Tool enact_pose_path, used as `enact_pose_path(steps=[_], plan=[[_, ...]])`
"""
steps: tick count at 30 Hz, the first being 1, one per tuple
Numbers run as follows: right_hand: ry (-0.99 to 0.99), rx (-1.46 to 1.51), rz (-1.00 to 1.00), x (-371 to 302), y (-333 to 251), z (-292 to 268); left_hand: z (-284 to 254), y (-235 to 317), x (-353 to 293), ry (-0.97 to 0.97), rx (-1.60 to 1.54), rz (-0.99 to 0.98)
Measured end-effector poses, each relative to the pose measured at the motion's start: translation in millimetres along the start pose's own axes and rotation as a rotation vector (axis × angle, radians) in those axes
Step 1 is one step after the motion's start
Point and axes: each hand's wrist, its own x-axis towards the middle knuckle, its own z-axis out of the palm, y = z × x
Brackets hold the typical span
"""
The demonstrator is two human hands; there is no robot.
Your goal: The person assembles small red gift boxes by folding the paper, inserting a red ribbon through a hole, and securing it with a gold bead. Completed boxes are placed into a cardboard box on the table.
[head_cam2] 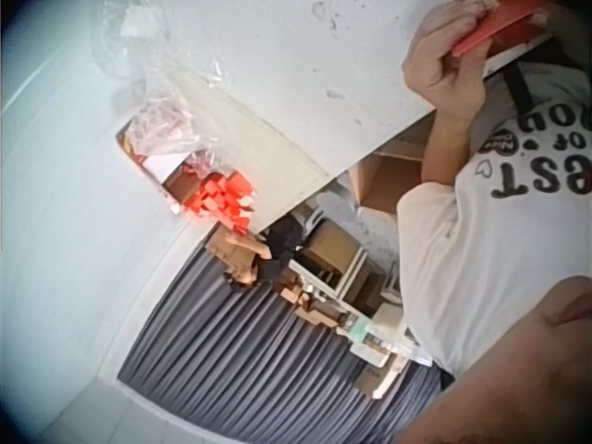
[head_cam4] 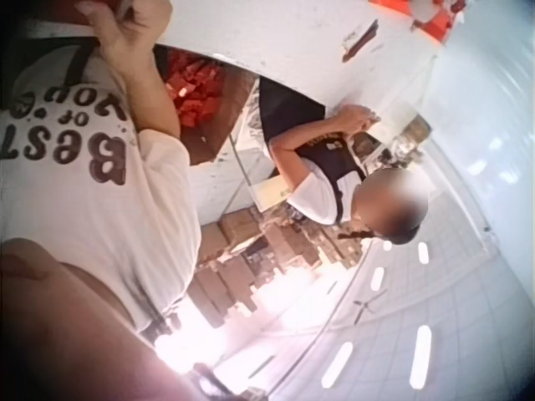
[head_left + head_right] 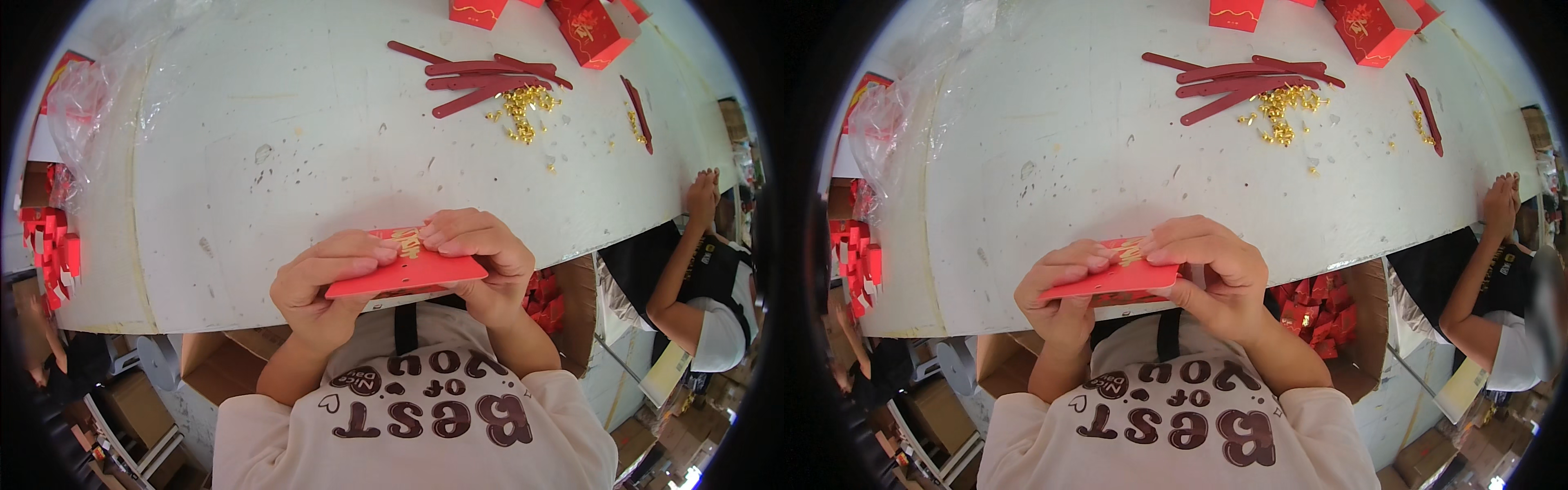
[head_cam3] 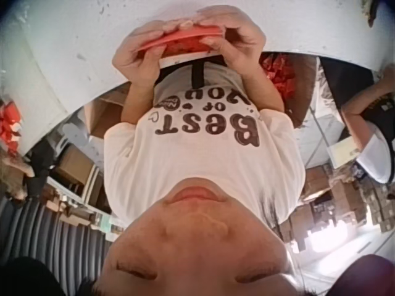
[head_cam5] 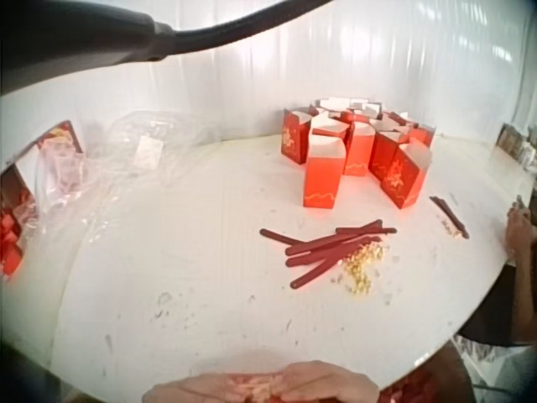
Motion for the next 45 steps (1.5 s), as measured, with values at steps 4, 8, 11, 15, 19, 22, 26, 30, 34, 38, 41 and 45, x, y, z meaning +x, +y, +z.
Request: enact_pose_path(steps=[4,8,11,15,19,22,26,30,34,38,41,45], plan=[[0.018,0.054,0.081,10,-15,7,5,16,11,0.045,0.081,-0.136],[-0.095,-0.074,0.124,24,-24,-6,-5,33,36,-0.239,0.364,-0.085],[-0.05,-0.137,0.148,33,-19,-6,-11,25,50,-0.25,0.384,-0.087],[-0.003,-0.219,0.148,45,-16,-5,-8,19,45,-0.11,0.256,-0.199],[0.084,-0.173,0.263,52,-18,-1,7,24,56,0.048,0.072,-0.473],[0.091,-0.138,0.194,54,-20,0,7,24,53,0.036,0.033,-0.448],[0.029,-0.189,-0.066,41,-19,-3,0,19,36,-0.109,0.247,-0.255],[-0.241,-0.736,-0.143,43,-55,-6,8,12,20,-0.128,0.314,-0.034],[-0.422,-1.049,0.006,57,-87,1,10,15,21,-0.181,0.325,0.041],[-0.475,-0.967,-0.001,57,-83,0,8,17,22,-0.158,0.313,0.036],[-0.188,-0.555,-0.04,45,-58,-3,5,17,21,-0.112,0.258,-0.023],[0.001,-0.216,-0.004,30,-38,-9,5,17,25,-0.15,0.227,-0.051]])
